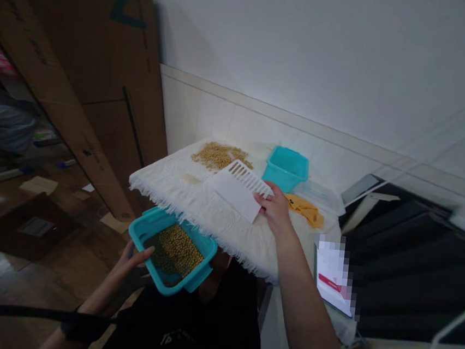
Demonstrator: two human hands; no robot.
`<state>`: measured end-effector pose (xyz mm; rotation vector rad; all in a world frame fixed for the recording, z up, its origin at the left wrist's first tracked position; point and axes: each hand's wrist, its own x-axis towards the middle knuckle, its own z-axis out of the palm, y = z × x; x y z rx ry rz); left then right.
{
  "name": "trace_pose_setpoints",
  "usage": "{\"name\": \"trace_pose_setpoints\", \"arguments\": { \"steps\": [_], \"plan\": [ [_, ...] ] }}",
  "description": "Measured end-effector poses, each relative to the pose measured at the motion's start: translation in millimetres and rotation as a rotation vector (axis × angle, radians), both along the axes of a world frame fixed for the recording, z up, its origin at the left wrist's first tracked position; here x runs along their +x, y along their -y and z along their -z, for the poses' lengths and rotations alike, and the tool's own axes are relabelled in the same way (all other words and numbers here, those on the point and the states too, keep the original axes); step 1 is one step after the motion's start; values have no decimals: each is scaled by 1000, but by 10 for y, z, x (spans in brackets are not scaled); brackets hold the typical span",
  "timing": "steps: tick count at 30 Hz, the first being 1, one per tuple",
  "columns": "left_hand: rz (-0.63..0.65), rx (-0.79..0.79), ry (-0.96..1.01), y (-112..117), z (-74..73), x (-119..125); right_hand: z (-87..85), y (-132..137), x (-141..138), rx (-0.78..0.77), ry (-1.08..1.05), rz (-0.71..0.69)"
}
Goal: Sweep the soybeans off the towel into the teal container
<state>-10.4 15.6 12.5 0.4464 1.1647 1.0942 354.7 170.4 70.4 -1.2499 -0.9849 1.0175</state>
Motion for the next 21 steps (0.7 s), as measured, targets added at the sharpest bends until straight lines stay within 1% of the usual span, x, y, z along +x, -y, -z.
{"name": "trace_pose_setpoints", "arguments": {
  "steps": [2,5,8,12,17,21],
  "plan": [
    [4,-6,-25,6,0,5,49,-63,66,28,14,117],
    [18,-19,-54,6,5,5,103,-119,100,38,70,176],
    [30,-13,-58,4,8,1,131,-140,78,34,103,174],
    [28,-5,-29,5,-3,8,143,-149,54,14,87,168],
    [27,-11,-19,14,-53,18,140,-135,79,-26,90,78],
    [34,-9,-17,7,-62,-4,118,-113,89,-58,76,54]
  ]
}}
